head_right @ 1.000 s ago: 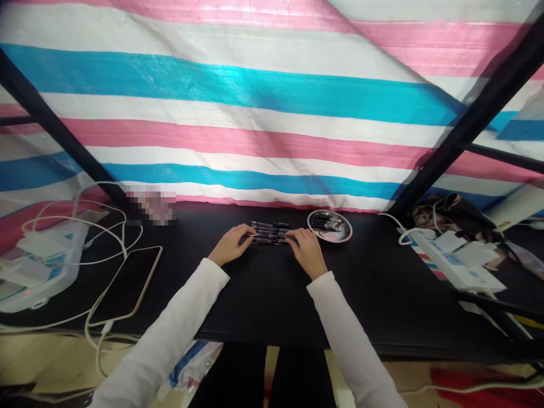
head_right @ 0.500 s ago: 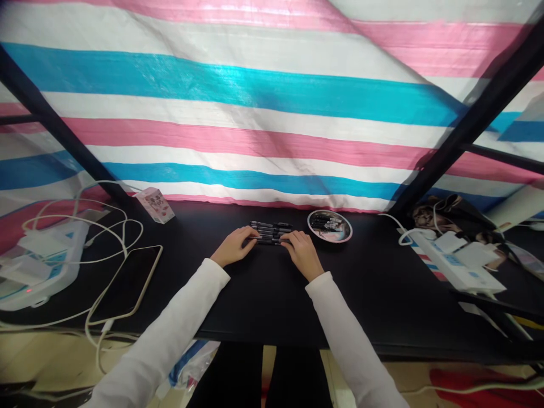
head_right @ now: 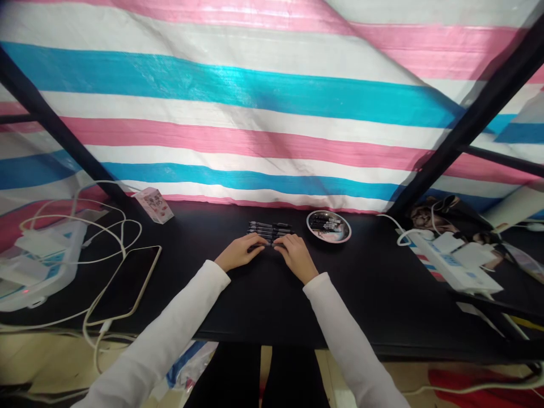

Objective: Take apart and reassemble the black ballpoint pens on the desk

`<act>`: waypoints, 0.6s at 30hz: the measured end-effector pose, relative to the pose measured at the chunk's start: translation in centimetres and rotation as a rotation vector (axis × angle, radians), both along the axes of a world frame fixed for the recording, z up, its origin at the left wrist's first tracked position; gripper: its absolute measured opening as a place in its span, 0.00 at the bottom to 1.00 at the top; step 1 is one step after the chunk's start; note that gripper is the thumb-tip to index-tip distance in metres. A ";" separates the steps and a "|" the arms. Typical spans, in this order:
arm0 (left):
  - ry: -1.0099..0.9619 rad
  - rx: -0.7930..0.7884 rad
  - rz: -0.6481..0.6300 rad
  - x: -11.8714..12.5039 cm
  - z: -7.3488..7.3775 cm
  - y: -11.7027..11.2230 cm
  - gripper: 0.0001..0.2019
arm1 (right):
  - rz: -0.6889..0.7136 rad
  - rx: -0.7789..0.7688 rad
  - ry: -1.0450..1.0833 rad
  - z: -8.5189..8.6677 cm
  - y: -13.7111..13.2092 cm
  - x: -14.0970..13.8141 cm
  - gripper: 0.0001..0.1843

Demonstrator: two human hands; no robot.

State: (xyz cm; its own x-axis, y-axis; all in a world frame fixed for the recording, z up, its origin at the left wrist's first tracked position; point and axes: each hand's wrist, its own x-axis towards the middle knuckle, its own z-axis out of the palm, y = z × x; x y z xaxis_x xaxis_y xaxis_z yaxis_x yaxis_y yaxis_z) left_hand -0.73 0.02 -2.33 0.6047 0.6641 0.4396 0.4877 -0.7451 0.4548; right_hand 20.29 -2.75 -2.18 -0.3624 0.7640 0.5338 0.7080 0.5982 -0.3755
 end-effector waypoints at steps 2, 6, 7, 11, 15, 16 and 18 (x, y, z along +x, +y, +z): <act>-0.008 0.003 0.008 -0.1 0.1 0.0 0.09 | 0.002 -0.023 0.052 0.0 0.1 0.0 0.08; -0.030 0.046 0.003 -0.2 0.3 0.0 0.10 | -0.037 -0.110 0.220 0.1 0.1 -0.3 0.09; -0.036 0.061 -0.005 -0.2 0.3 0.0 0.09 | -0.046 -0.151 0.262 0.1 0.1 -0.4 0.10; -0.048 0.092 -0.026 -0.1 0.3 -0.1 0.09 | -0.047 -0.329 0.382 0.0 0.0 -0.6 0.14; -0.029 0.084 -0.009 -0.2 0.4 -0.2 0.09 | -0.008 -0.365 0.394 -0.3 0.2 -0.6 0.16; -0.026 0.083 -0.004 -0.2 0.4 -0.2 0.09 | -0.004 -0.332 0.367 -0.4 0.3 -0.5 0.16; -0.030 0.085 0.009 -0.3 0.5 -0.1 0.09 | -0.012 -0.229 0.283 -0.4 0.4 -0.2 0.18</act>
